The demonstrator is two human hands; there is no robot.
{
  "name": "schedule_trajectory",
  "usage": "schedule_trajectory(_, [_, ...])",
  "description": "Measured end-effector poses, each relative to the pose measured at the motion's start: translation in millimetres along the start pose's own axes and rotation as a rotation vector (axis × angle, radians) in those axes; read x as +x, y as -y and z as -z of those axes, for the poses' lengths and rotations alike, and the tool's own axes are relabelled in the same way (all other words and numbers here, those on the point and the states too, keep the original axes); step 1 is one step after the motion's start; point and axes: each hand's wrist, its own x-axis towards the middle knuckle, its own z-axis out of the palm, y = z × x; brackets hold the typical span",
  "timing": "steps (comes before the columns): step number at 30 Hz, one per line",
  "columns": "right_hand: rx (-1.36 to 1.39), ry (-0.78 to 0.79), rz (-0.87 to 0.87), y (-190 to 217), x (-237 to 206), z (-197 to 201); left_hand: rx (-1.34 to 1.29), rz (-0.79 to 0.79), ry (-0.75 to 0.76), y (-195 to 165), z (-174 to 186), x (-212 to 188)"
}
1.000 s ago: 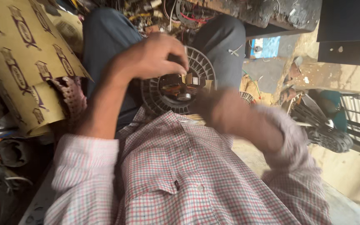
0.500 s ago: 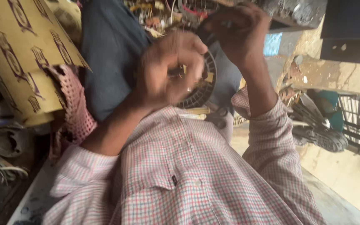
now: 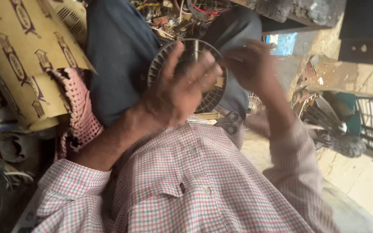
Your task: The person sits on the ground repairing an electric fan motor, fitting the rotor shaft into the stator winding on his lap and turning and pressing the parts to seat them. He picks up scissors at one point and trims at the motor before resuming fitting the components by hand.
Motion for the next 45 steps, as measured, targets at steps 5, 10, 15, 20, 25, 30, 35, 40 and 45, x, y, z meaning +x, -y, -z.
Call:
schedule_trajectory(5, [0.312, -0.146, -0.212, -36.2, 24.3, -29.3, -0.801, 0.532, -0.083, 34.3, -18.0, 22.5])
schedule_trajectory(10, [-0.410, 0.606, -0.165, 47.2, 8.8, 1.8, -0.840, 0.541, 0.502, 73.5, 4.8, 75.4])
schedule_trajectory(15, [1.103, 0.063, -0.455, 65.7, -14.8, 25.9, -0.799, 0.508, -0.076, 16.9, 12.6, 33.5])
schedule_trajectory(20, [0.064, -0.023, -0.195, -15.7, 1.7, -13.2, -0.541, 0.241, -0.097, 8.1, -10.3, -6.4])
schedule_trajectory(25, [-0.141, -0.173, -0.212, -12.3, 14.3, -15.9, -0.755, 0.523, 0.055, 59.0, -23.3, 42.0])
schedule_trajectory(30, [-0.029, 0.385, 0.008, 69.4, -0.4, 16.5, -0.865, 0.432, 0.309, 65.5, 14.3, 70.7])
schedule_trajectory(35, [-0.046, 0.227, -0.367, 43.8, -10.5, 28.6, -0.468, 0.284, -0.038, 0.6, 19.1, 27.5])
schedule_trajectory(40, [0.246, -0.097, -0.269, -33.6, 6.1, -28.5, -0.632, 0.419, -0.206, 15.6, -17.7, 8.6])
schedule_trajectory(45, [-0.139, 0.019, -0.233, 3.1, 8.5, -20.0, -0.449, 0.493, 0.362, 63.5, -12.2, 62.5])
